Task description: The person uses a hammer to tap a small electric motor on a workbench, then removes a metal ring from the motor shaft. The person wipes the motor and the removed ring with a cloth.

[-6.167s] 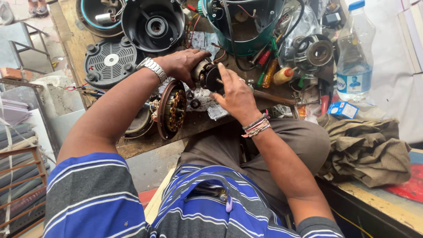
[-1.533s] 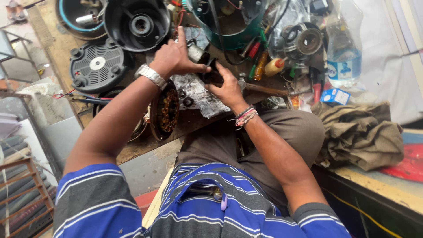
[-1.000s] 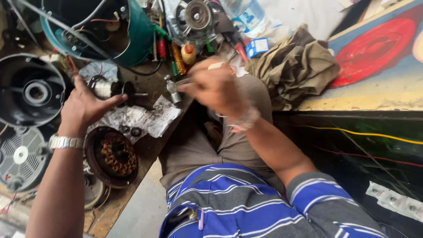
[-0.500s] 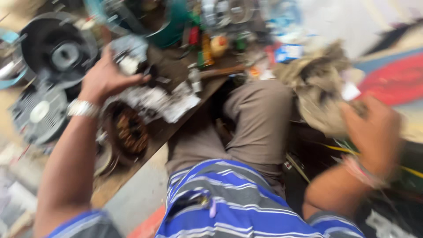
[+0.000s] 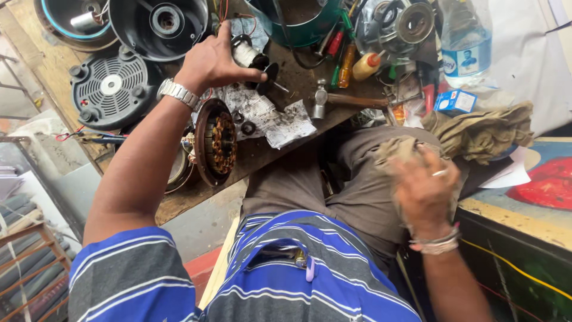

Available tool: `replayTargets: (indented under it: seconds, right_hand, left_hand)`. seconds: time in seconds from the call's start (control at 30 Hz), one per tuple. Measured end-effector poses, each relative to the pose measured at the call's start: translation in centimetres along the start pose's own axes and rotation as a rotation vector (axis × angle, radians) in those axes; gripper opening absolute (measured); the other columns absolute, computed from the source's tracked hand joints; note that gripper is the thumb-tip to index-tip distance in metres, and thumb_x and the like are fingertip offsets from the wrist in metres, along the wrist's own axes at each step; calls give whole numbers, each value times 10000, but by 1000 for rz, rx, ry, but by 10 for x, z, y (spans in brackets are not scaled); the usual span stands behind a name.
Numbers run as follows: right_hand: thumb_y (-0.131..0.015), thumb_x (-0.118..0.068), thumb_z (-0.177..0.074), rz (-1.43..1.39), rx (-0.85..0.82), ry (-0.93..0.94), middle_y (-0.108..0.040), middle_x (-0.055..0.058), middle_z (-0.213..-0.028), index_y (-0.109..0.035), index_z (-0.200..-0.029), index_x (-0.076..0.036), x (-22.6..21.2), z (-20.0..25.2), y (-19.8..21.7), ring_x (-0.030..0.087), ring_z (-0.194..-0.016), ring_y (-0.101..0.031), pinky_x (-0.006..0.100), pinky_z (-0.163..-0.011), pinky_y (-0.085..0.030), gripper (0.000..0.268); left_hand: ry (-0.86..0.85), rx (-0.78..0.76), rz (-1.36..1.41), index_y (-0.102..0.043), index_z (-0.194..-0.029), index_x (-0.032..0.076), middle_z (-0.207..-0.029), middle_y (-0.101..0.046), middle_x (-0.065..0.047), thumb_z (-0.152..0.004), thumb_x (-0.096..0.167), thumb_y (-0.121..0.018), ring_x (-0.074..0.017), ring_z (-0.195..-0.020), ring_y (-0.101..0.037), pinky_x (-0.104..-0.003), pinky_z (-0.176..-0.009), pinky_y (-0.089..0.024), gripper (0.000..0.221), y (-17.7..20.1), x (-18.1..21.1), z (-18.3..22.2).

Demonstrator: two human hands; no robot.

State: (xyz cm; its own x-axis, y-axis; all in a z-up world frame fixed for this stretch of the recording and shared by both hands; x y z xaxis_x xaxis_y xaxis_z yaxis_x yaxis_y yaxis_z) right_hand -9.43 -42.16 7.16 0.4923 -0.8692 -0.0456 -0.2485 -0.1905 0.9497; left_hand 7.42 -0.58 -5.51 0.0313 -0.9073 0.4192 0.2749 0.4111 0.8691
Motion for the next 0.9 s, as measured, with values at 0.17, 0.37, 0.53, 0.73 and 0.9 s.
replayTargets:
  seconds: [0.17,0.37,0.53,0.73,0.9]
  right_hand:
    - [-702,18,-1010,-513,123,-152,-726,176,-1165,-676,-1282,-53,36,-43,-4,309,-1099,-731,380,-942,-570,283]
    - [-868,-264,-868,-326,22,222,-677,180,-1120,-670,-1303,11,-76,-116,-42,349,-911,-654,442,-775,-527,551]
    - [-724,-175,-883,-140,109,510,-677,170,-1153,-699,-1289,-2,-140,-147,-68,251,-886,-639,386,-734,-522,442]
    - [-644,-75,-1000,-128,-13,581,-681,154,-930,-706,-1003,1,-161,-173,-144,265,-827,-652,393,-728,-555,98]
    - [-734,-169,-870,-639,-230,11,-701,170,-830,-684,-953,-31,-114,-207,-184,311,-763,-673,425,-651,-527,168]
  left_hand:
    - [25,-17,-7,-268,-1555,-119,-1158,-672,-321,-610,905,-722,-422,-1051,-697,-465,-870,-572,1465,0,-1,1]
    - [108,-68,-3,-225,-1576,-93,-1060,-687,-289,-572,908,-685,-388,-953,-720,-447,-778,-593,1491,-5,-2,1]
    - [78,-21,-12,-239,-1568,-99,-1031,-672,-283,-559,946,-695,-384,-926,-707,-437,-755,-582,1523,-1,-3,0]
    - [86,-22,-24,-215,-1584,-80,-1093,-644,-309,-535,949,-702,-400,-938,-694,-458,-753,-574,1548,-4,-1,1]
    - [109,-31,9,-242,-1599,-41,-1120,-642,-323,-510,935,-696,-420,-969,-692,-467,-783,-571,1531,-3,0,6]
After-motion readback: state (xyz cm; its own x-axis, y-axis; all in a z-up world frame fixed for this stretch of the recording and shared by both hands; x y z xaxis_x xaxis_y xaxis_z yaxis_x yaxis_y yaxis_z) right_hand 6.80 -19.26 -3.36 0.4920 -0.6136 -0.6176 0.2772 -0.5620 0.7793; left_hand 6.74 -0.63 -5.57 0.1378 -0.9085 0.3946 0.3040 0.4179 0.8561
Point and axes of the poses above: each hand's wrist, its own z-axis away from the middle knuckle, its own y-axis out of the back of the hand, x = y × z, the point moved 9 cm from there along -z, towards the middle knuckle
